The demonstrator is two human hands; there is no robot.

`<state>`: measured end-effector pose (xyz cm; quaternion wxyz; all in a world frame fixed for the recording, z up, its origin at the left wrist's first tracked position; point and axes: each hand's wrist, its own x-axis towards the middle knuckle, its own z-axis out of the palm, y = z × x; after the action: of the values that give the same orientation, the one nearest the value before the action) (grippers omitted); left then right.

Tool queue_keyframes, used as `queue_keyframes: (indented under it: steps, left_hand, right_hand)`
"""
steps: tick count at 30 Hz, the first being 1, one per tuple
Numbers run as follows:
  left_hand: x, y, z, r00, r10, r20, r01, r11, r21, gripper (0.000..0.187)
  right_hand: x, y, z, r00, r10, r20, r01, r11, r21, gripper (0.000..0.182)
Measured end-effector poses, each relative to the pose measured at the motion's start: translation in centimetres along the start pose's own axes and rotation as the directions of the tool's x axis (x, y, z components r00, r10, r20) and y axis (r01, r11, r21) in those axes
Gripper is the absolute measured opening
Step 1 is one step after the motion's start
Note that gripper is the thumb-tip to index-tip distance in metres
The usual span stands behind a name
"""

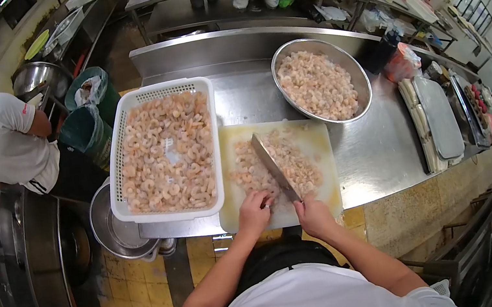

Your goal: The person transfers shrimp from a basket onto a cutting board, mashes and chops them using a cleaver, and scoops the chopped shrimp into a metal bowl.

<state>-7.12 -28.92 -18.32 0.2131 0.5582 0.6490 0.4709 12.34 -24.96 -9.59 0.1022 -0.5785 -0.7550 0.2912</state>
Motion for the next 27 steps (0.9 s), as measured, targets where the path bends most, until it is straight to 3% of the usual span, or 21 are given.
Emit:
queue_keyframes:
  steps: [4,7,10,16,19,22,25,27]
  left_hand:
    - [-0.1,-0.2,0.1,0.995,0.051,-0.088,-0.055,0.998,-0.043,0.014]
    - [-0.2,-0.2,-0.1,0.999,-0.051,-0.008,0.051,0.999,0.005,0.021]
    - [-0.2,-0.4,-0.1,0.999,0.001,-0.052,-0.001,1.000,-0.008,0.021]
    - [0.2,-0.7,0.0,0.996,0.020,-0.083,-0.025,0.998,-0.053,0.015]
    - [0.1,-0.8,-0.1,0.993,-0.113,-0.043,0.107,0.986,-0.126,0.015]
    - [0.1,-1.0,0.2,0.983,-0.165,-0.078,0.149,0.973,-0.179,0.015]
    - [0.0,-1.4,-0.1,0.982,-0.181,-0.048,0.171,0.971,-0.169,0.019]
    - [-0.8,-2.9,0.8,0.969,-0.235,-0.076,0.202,0.932,-0.302,0.021]
  right_hand:
    - [-0.2,-1.5,-1.8,1.000,-0.027,0.003,0.027,0.999,0.017,0.036]
    - [-0.8,-3.9,-3.8,1.000,-0.008,-0.003,0.008,0.996,0.089,0.038]
    - [-1.0,-2.9,-1.2,0.998,-0.063,-0.002,0.063,0.995,0.071,0.039]
    - [-0.4,-2.7,-1.5,0.994,0.042,0.098,-0.044,0.999,0.010,0.035]
    - [-1.5,-4.7,-3.0,0.999,0.003,0.040,-0.005,0.998,0.064,0.039]
    - [-1.2,-1.8,1.2,0.997,-0.071,-0.040,0.072,0.997,0.033,0.039]
    - [-0.4,-1.5,1.1,0.999,-0.032,0.010,0.032,0.999,-0.004,0.038]
    - [-0.7,-2.6,-0.6,0.999,-0.007,0.050,0.005,0.999,0.032,0.038]
